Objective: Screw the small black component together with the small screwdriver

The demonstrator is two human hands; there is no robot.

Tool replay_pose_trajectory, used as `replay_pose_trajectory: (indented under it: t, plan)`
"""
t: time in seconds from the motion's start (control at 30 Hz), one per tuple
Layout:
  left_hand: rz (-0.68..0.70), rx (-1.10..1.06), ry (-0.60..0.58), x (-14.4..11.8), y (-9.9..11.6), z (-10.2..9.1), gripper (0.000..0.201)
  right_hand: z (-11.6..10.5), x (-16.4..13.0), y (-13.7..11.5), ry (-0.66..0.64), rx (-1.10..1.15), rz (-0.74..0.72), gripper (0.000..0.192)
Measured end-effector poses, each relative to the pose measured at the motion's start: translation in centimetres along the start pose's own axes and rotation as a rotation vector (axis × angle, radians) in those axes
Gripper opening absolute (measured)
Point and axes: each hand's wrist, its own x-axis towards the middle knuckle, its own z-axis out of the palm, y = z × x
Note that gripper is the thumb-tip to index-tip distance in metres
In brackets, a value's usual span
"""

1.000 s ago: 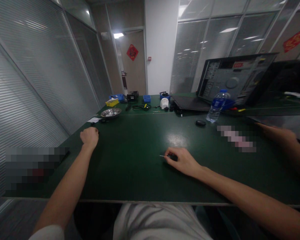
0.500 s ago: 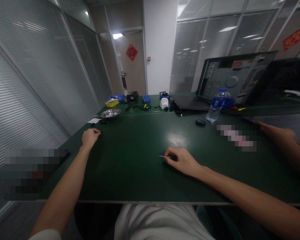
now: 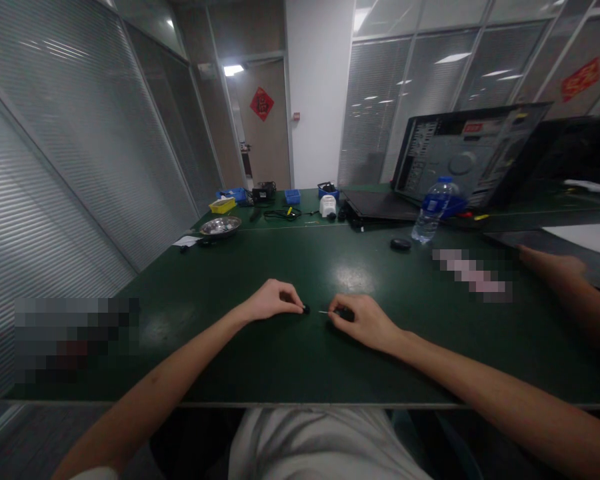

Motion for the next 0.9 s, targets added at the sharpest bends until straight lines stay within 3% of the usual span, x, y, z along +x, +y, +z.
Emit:
replay_pose_trajectory:
  t: [0.07,0.17,0.3,0.9]
  plan:
    - [0.045,0.012,-0.011,0.3,0.8,1.8,0.024,0.1,0.0,0.1,0.003,-0.008,-0.010,0.010]
    - [0.078,0.035,0.012,0.3,1.4,2.7,0.026,0.3,0.0,0.2,0.002,-0.018,-0.020,0.011]
    - [0.088,0.059,0.004,0.1,1.6,2.8,0.033,0.2,0.0,0.3,-0.006,-0.031,-0.034,0.010]
    - [0.090,0.093,0.038,0.1,1.6,2.9,0.025,0.2,0.1,0.2,-0.021,-0.037,-0.053,0.009]
